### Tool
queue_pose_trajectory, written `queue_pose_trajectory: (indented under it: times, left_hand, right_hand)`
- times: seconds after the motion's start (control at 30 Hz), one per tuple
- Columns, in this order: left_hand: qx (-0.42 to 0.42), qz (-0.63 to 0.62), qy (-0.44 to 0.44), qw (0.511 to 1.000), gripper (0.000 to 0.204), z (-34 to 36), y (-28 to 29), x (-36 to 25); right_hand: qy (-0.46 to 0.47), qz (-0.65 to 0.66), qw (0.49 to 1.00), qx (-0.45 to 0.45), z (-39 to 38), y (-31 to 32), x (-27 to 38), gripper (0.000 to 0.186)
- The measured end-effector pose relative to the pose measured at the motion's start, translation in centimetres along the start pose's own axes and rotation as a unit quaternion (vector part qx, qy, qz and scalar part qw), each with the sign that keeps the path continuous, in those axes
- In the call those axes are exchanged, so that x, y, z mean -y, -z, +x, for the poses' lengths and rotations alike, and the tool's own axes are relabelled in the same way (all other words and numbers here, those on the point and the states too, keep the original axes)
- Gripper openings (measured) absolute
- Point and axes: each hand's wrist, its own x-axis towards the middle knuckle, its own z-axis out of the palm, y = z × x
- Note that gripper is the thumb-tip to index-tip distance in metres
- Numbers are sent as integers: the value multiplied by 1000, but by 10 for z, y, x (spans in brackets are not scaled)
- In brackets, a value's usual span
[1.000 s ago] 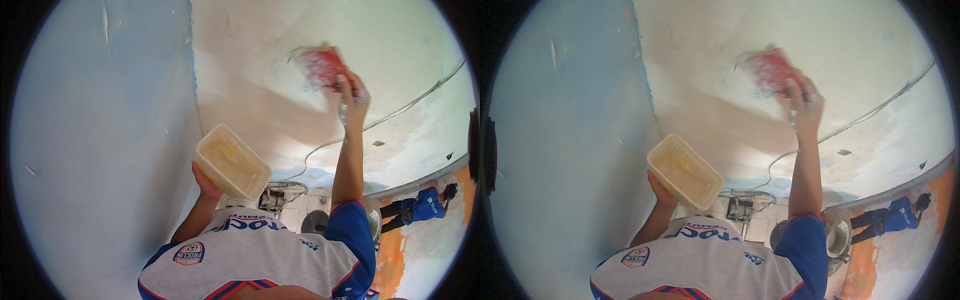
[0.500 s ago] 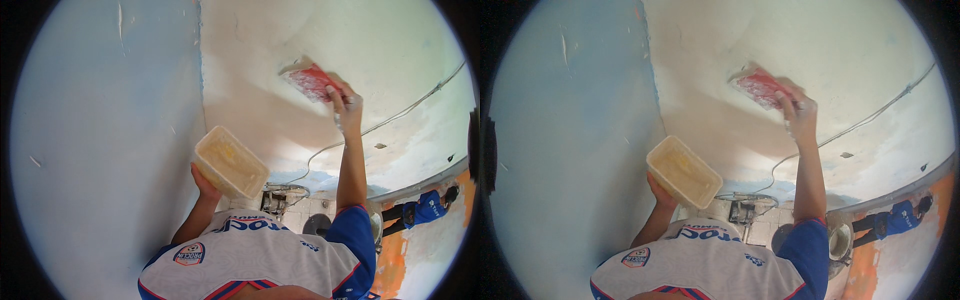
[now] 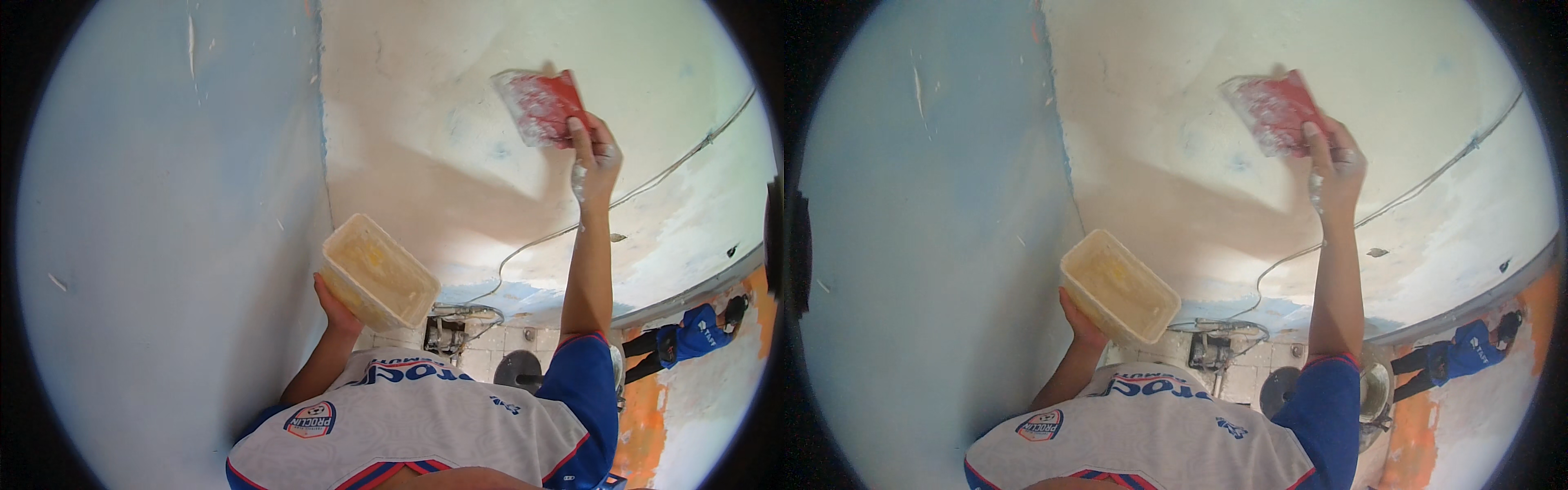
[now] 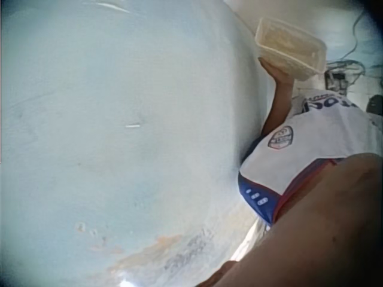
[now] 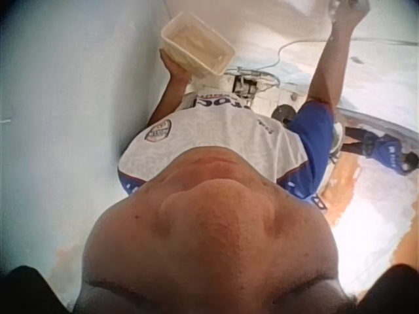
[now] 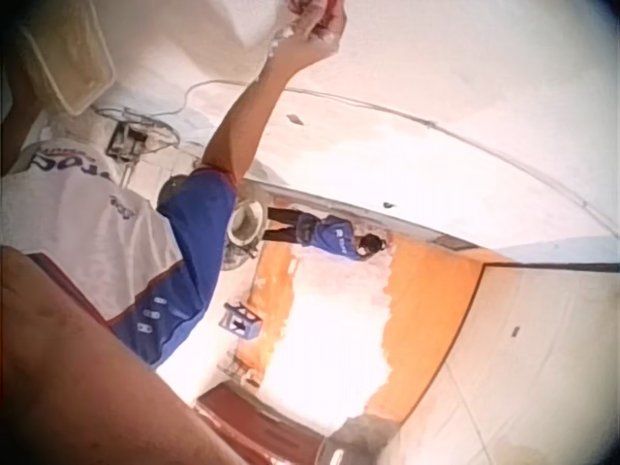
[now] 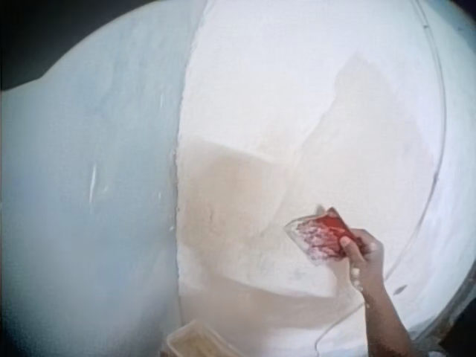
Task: The person mixes plaster in a container and applies it to a wall using a putty knife.
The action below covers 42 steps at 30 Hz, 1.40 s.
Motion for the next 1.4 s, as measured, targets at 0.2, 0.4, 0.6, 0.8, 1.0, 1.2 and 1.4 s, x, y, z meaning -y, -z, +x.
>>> queue_pose_trajectory:
  times: [0.2,0.4,0.6,0.8,1.0,1.2,1.4]
  left_hand:
    - [8,5,-6,1000,91,5,-2,-4]
    - [8,10,-2,1000,89,2,-9,-7]
    - [10,-13,0,1000,88,11,-2,2]
    - [-27,15,-6,1000,89,17,1,10]
    - [-15,3,-1,1000,89,22,1,15]
    - [9,-5,5,1000,89,29,-1,17]
    - [20,1,8,1000,88,27,-4,16]
  right_hand:
    - [52,-267,949,161,-19,-10,-14,21]
    - [49,-56,997,-27,0,3,8,25]
    - [-19,-190,975,115,-9,-4,-15,24]
    - [-29,-141,987,76,-17,8,-28,27]
    - [-9,-30,999,-44,-7,13,-37,27]
    - [3,-193,975,114,-20,17,-62,22]
    - [-1,-23,999,-27,-11,28,-48,27]
